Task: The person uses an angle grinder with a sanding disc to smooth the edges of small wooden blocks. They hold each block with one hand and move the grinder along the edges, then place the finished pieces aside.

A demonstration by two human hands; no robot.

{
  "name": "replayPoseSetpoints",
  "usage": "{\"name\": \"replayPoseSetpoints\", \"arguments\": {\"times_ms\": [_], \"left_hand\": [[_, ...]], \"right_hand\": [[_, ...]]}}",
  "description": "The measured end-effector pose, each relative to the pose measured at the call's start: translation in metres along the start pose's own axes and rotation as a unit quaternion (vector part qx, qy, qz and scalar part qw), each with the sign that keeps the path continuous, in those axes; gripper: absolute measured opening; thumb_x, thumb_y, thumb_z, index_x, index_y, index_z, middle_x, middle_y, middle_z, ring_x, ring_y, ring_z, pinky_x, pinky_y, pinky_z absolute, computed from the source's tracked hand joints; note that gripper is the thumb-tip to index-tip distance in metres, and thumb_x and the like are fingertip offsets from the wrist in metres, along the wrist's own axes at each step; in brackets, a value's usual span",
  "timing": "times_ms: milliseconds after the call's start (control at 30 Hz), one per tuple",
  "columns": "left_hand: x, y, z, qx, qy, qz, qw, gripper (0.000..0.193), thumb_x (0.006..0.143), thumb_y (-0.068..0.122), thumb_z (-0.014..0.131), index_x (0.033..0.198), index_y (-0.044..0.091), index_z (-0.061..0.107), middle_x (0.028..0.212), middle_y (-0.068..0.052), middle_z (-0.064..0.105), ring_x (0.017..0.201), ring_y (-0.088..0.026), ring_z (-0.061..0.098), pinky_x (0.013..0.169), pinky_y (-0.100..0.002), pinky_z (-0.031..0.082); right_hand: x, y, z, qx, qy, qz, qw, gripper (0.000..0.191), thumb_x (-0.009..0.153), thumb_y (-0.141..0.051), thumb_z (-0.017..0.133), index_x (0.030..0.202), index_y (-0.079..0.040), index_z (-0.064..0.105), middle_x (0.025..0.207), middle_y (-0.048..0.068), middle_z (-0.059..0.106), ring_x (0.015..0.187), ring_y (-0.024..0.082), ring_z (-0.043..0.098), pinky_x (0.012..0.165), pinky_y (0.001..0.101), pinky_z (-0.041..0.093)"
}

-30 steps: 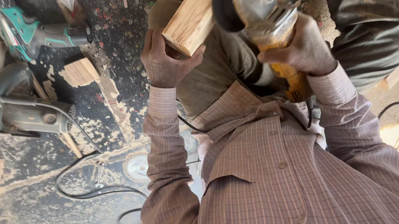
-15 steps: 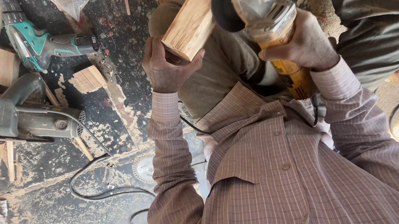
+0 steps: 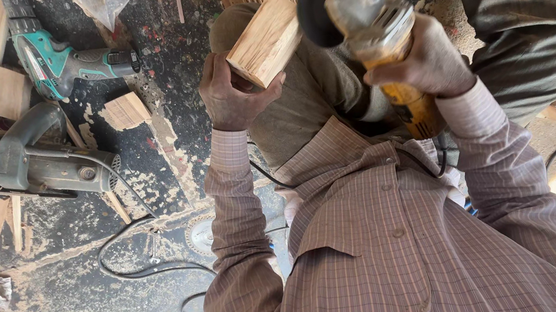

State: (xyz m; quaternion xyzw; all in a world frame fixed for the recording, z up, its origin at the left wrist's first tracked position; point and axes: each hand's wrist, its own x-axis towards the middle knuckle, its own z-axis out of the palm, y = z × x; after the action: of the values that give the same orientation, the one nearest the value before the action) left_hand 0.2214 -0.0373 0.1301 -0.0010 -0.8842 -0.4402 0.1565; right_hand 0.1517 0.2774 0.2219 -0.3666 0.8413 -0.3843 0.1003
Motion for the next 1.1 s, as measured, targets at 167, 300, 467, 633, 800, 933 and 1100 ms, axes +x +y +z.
{"name": "replayPoseSetpoints", "arguments": {"times_ms": [167,300,467,633,800,933,1100], "left_hand": [[-0.002,0.001,0.001,-0.015,-0.002,-0.042,0.999,0.062,0.062,0.038,0.096,0.099,0.001,0.063,0.093,-0.011,0.062,0.071,-0.021,0.070,0.058,-0.036,0.063],[-0.004,0.000,-0.002,0.015,0.010,0.006,1.000,0.064,0.064,0.040,0.100,0.098,0.001,0.061,0.094,-0.010,0.061,0.075,-0.024,0.069,0.061,-0.039,0.062],[-0.001,-0.002,0.000,-0.019,0.003,0.000,1.000,0.064,0.067,0.041,0.099,0.100,0.000,0.063,0.095,-0.010,0.063,0.074,-0.021,0.070,0.059,-0.035,0.063],[0.001,0.001,-0.003,-0.037,-0.010,-0.020,0.999,0.063,0.067,0.038,0.100,0.101,0.000,0.063,0.095,-0.010,0.063,0.075,-0.021,0.071,0.059,-0.034,0.064],[0.001,0.008,-0.006,-0.037,0.008,-0.011,0.999,0.064,0.067,0.037,0.100,0.104,0.000,0.063,0.098,-0.011,0.063,0.079,-0.023,0.072,0.063,-0.036,0.064],[-0.002,0.005,-0.006,-0.036,0.009,-0.021,0.999,0.063,0.065,0.035,0.099,0.105,0.000,0.064,0.097,-0.012,0.063,0.078,-0.024,0.071,0.062,-0.036,0.064],[-0.005,-0.004,-0.001,-0.040,-0.001,-0.010,0.999,0.067,0.068,0.036,0.100,0.107,-0.002,0.062,0.102,-0.014,0.064,0.082,-0.024,0.073,0.064,-0.035,0.066]], "right_hand": [[-0.015,-0.005,0.024,0.082,-0.020,0.034,0.996,0.072,0.083,-0.024,0.082,0.136,0.013,0.049,0.108,0.019,0.069,0.093,0.025,0.075,0.083,0.0353,0.067],[-0.009,0.003,0.012,0.055,-0.017,0.017,0.998,0.077,0.083,-0.028,0.086,0.137,0.012,0.049,0.112,0.019,0.069,0.097,0.027,0.075,0.087,0.0356,0.066],[-0.013,0.008,-0.015,0.077,0.007,0.103,0.992,0.054,0.078,-0.016,0.089,0.119,0.003,0.060,0.108,0.020,0.073,0.092,0.029,0.075,0.086,0.0366,0.065],[-0.013,-0.011,0.001,0.204,-0.004,0.149,0.968,0.069,0.077,-0.016,0.087,0.133,0.008,0.055,0.112,0.017,0.073,0.095,0.027,0.075,0.086,0.0393,0.066],[-0.009,-0.039,0.016,0.092,-0.029,0.152,0.984,0.080,0.071,-0.018,0.088,0.135,0.013,0.052,0.106,0.021,0.073,0.093,0.029,0.077,0.082,0.0406,0.064],[-0.010,-0.044,0.013,0.084,-0.046,0.180,0.979,0.088,0.066,-0.018,0.089,0.140,0.012,0.052,0.111,0.022,0.073,0.099,0.030,0.076,0.088,0.0413,0.062],[-0.003,-0.026,-0.002,0.176,-0.026,0.233,0.956,0.074,0.072,-0.016,0.088,0.135,0.008,0.056,0.112,0.018,0.073,0.100,0.025,0.073,0.091,0.0373,0.062]]}}
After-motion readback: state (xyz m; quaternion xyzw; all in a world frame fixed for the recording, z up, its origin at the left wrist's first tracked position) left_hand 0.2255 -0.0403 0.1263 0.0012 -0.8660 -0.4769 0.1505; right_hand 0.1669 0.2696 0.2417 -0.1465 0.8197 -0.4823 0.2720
